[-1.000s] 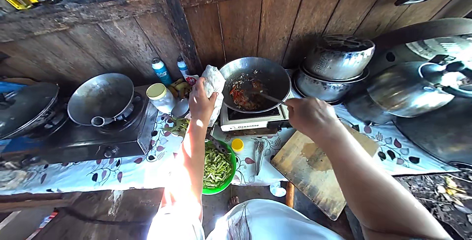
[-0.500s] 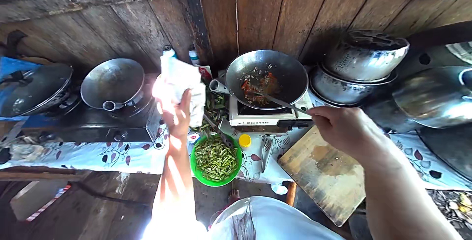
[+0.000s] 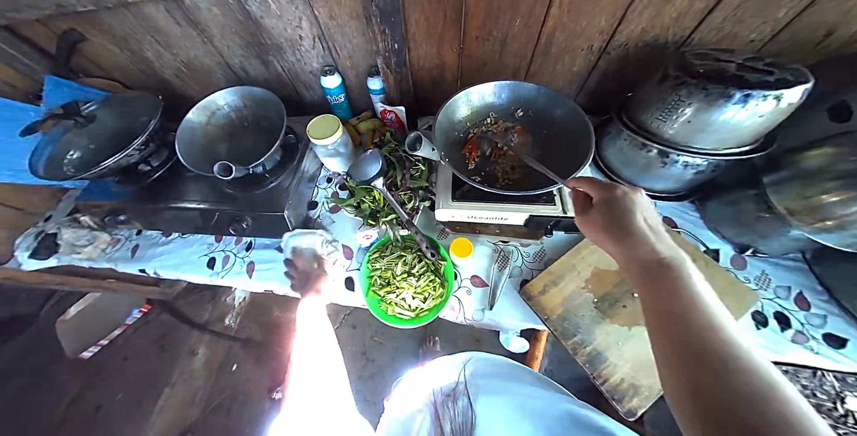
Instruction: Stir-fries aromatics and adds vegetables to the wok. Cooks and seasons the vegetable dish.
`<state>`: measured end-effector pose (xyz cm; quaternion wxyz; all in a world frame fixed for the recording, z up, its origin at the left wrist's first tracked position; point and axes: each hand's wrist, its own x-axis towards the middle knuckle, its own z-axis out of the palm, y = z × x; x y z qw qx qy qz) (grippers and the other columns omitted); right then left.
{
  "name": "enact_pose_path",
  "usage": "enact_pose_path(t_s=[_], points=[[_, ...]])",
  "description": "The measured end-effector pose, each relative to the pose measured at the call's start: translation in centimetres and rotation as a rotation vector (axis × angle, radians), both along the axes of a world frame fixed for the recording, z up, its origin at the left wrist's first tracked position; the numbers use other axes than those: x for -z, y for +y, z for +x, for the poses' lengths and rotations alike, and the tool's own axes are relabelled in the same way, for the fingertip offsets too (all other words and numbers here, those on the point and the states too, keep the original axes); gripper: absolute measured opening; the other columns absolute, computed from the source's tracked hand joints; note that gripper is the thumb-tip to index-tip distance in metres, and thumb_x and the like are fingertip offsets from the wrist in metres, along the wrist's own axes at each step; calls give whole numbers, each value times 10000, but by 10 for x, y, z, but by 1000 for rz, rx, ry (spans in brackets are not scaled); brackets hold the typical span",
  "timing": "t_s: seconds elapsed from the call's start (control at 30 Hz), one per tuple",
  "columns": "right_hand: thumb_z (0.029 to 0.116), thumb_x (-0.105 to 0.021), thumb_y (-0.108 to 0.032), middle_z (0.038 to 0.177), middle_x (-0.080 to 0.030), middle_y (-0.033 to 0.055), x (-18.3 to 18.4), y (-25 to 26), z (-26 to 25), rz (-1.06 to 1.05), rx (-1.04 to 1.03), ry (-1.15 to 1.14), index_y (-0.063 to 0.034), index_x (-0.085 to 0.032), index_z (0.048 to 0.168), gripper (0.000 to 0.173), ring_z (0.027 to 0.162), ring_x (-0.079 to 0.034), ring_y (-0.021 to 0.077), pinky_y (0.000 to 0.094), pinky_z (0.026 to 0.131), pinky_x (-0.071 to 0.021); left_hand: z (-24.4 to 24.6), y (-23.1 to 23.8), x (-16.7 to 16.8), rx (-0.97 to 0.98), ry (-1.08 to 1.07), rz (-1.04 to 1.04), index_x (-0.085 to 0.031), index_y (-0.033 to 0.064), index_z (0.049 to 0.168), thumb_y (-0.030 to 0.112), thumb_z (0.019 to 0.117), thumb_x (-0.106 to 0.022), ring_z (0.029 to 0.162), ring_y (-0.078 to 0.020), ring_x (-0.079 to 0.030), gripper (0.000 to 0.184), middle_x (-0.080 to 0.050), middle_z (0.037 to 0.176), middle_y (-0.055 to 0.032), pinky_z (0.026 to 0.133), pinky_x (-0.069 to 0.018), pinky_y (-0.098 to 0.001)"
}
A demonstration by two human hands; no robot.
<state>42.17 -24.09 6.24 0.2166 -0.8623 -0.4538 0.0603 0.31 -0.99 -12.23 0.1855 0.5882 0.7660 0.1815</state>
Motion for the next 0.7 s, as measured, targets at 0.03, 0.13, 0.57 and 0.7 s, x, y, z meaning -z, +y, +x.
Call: enact_pose_path(t_s=[0.03, 0.13, 0.57, 0.7], points=[[1082, -485, -125, 1054, -714, 296, -10, -13, -5, -1, -24, -14, -40, -726, 1233, 296, 1000, -677, 532, 728, 815, -493, 3, 2, 4, 40, 56, -113, -201, 119, 1653, 423, 1015, -618, 1552, -516, -96, 821, -58, 1701, -273, 1168, -182, -729], [1061, -500, -111, 934, -722, 280, -31, -56, -14, 40, -109, -135, -35, -755, 1165, 285, 857, -693, 521, 721, 704, -500, 14, -3, -8, 66, 134, -177, -214, 167, 1656, 450, 1029, -583, 1564, -509, -7, 781, 11, 1718, -231, 1142, -98, -791], [1076, -454, -128, 1121, -698, 309, 24, 25, 32, 38, 98, 25, -29, -690, 1285, 331, 1063, -666, 533, 712, 865, -492, 70, -173, 40, -31, -773, -218, -242, 39, 1570, 284, 1136, -367, 679, -224, -659, 514, -624, 1108, -244, 563, -562, -383], [1074, -483, -114, 1050, -728, 266, 15, 12, 19, 30, -22, 32, -58, -720, 1257, 305, 995, -694, 494, 695, 829, -511, 73, -172, 47, -81, -832, -140, -291, 25, 1556, 213, 1141, -347, 783, -204, -668, 460, -590, 1230, -245, 604, -573, -367]])
